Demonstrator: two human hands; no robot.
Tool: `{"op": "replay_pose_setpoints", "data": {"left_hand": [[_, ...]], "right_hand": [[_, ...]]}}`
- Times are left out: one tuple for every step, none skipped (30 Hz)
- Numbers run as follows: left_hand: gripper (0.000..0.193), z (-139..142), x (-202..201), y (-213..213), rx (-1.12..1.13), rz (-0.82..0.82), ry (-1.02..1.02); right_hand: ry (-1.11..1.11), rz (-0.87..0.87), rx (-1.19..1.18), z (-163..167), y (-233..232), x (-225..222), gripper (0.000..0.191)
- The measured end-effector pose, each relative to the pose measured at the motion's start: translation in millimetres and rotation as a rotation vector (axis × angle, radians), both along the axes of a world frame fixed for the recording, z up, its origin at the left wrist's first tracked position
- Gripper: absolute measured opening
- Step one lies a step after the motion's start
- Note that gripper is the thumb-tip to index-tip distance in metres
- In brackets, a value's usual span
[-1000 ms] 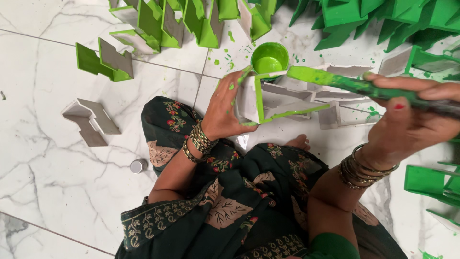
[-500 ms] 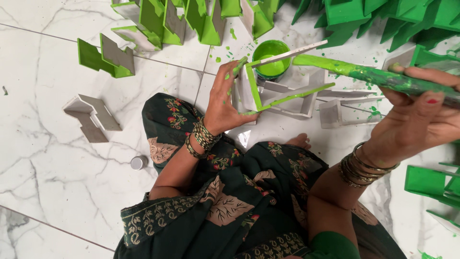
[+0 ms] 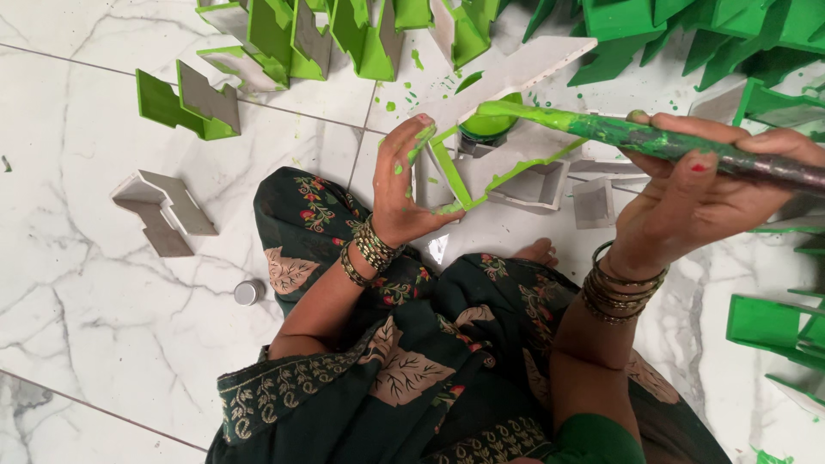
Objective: The person sits on the floor painting white foam letters green. They hold each letter in one hand, dip a brush into a cup of green paint, brush paint over the letter's surfaces, and set the finished letter aside with other painted letters.
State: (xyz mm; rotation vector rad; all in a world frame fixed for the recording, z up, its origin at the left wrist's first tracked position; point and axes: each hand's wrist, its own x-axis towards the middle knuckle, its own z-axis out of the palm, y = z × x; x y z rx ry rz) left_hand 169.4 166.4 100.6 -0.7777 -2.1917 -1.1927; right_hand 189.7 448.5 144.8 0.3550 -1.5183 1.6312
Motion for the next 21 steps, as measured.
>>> {"op": "replay_pose_setpoints", "data": {"left_hand": [[0.108, -1, 0, 0, -0.011, 0.003, 0.015], [0.109, -2, -1, 0, -0.022, 0.005, 0.03], [0.109, -3, -1, 0, -0.02, -0.006, 0.058], [0.11, -4, -2, 0, -0.019, -0.018, 0.087], [0.111, -4, -3, 0, -0.017, -0.03, 0.116], [0.111, -5, -3, 0, -0.022, -0.032, 0.118], [0.111, -6, -3, 0, -0.028, -0.035, 0.12], [0.111, -6, -4, 1, -0.033, -0.036, 0.122], [0.111, -6, -4, 0, -0.025, -0.046, 0.142], [0.11, -6, -4, 0, -0.016, -0.056, 0.163], [0.11, -6, -4, 0, -0.007, -0.067, 0.184], [0.108, -5, -5, 0, -0.017, -0.057, 0.16], [0.107, -4, -4, -1, -0.026, -0.047, 0.136], [0.105, -3, -5, -1, -0.034, -0.036, 0.114], [0.105, -2, -4, -1, -0.035, -0.031, 0.106], [0.104, -1, -4, -2, -0.037, -0.026, 0.098], [0.103, 1, -4, -2, -0.039, -0.022, 0.089], [0.103, 1, -3, -2, -0.044, -0.012, 0.088], [0.102, 2, -3, -2, -0.05, -0.002, 0.086], [0.101, 3, -2, -1, -0.056, 0.007, 0.083], [0.102, 3, -2, -1, -0.051, -0.003, 0.085]], "right_hand": [[0.012, -0.003, 0.016, 2, -1, 0, 0.039], [0.025, -0.005, 0.032, 4, -2, 0, 0.039], [0.035, 0.001, 0.05, 5, -3, 0, 0.039], [0.043, 0.005, 0.057, 6, -4, 0, 0.039], [0.051, 0.009, 0.064, 7, -5, 0, 0.04], [0.057, 0.011, 0.059, 8, -8, 0, 0.041], [0.06, -0.002, 0.075, 8, -9, 0, 0.042], [0.062, -0.016, 0.091, 8, -11, 0, 0.042], [0.059, -0.046, 0.128, 9, -12, 0, 0.043], [0.06, -0.058, 0.157, 10, -12, 0, 0.042], [0.061, -0.071, 0.186, 10, -12, 1, 0.042], [0.065, -0.066, 0.207, 12, -10, 1, 0.041], [0.066, -0.084, 0.215, 14, -10, 2, 0.041], [0.067, -0.103, 0.222, 15, -9, 4, 0.041], [0.065, -0.145, 0.213, 16, -10, 8, 0.043], [0.064, -0.168, 0.196, 17, -10, 10, 0.044], [0.063, -0.192, 0.179, 18, -11, 12, 0.045], [0.06, -0.197, 0.153, 18, -11, 13, 0.046], [0.062, -0.181, 0.151, 18, -12, 14, 0.046], [0.064, -0.166, 0.149, 18, -13, 15, 0.045], [0.071, -0.129, 0.17, 17, -15, 15, 0.044]]}}
